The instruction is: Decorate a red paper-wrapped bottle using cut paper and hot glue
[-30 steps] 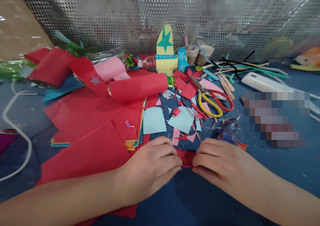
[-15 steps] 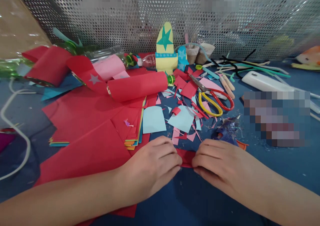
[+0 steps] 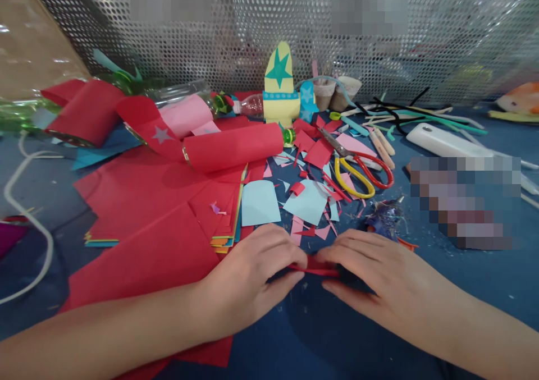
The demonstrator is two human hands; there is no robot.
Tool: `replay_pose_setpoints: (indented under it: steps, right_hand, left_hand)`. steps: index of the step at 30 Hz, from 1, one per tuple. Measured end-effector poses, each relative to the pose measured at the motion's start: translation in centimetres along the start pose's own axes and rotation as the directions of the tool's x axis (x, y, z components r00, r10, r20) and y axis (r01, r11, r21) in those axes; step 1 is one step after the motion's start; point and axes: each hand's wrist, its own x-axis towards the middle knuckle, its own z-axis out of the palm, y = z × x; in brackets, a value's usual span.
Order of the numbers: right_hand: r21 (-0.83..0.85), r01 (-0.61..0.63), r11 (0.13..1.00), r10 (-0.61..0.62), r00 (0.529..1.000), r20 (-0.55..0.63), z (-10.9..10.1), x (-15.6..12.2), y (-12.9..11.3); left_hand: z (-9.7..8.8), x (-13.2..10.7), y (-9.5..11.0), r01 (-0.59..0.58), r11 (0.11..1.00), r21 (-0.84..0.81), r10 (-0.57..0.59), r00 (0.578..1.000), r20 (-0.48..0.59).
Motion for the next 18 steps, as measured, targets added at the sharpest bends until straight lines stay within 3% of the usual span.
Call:
replay_pose_setpoints:
  steps: [3, 6, 8, 11, 15, 18]
  right_hand:
    - [0.072, 0.006, 0.997, -0.002, 0.999, -0.053, -0.6, 0.0, 0.0]
    - [0.197, -0.181, 0.964, 0.206, 0.972, -0.114, -1.2, 0.2, 0.0]
    - [0.279, -0.304, 0.911, 0.345, 0.932, -0.109, -1.5, 0.5, 0.2]
    - [0.333, -0.394, 0.857, 0.451, 0.885, -0.114, -2.1, 0.7, 1.1]
    - [0.146, -0.495, 0.856, 0.516, 0.812, -0.271, -2.7, 1.1, 3.4]
    - [-0.088, -0.529, 0.844, 0.493, 0.83, -0.26, -2.9, 1.8, 5.2]
  left_hand:
    - [-0.1, 0.0, 0.3, 0.074, 0.993, -0.092, -0.077, 0.997, -0.031]
    - [-0.3, 0.3, 0.5, 0.202, 0.954, -0.222, -0.217, 0.975, -0.041]
    - [-0.4, 0.5, 0.5, 0.305, 0.891, -0.336, -0.331, 0.944, -0.019]
    - [-0.4, 0.7, 0.2, 0.432, 0.733, -0.526, -0.464, 0.882, 0.078]
    - [-0.3, 1.0, -0.6, 0.521, 0.543, -0.658, -0.579, 0.8, 0.156]
    - [-0.3, 1.3, -1.1, 0.535, 0.469, -0.702, -0.64, 0.754, 0.147]
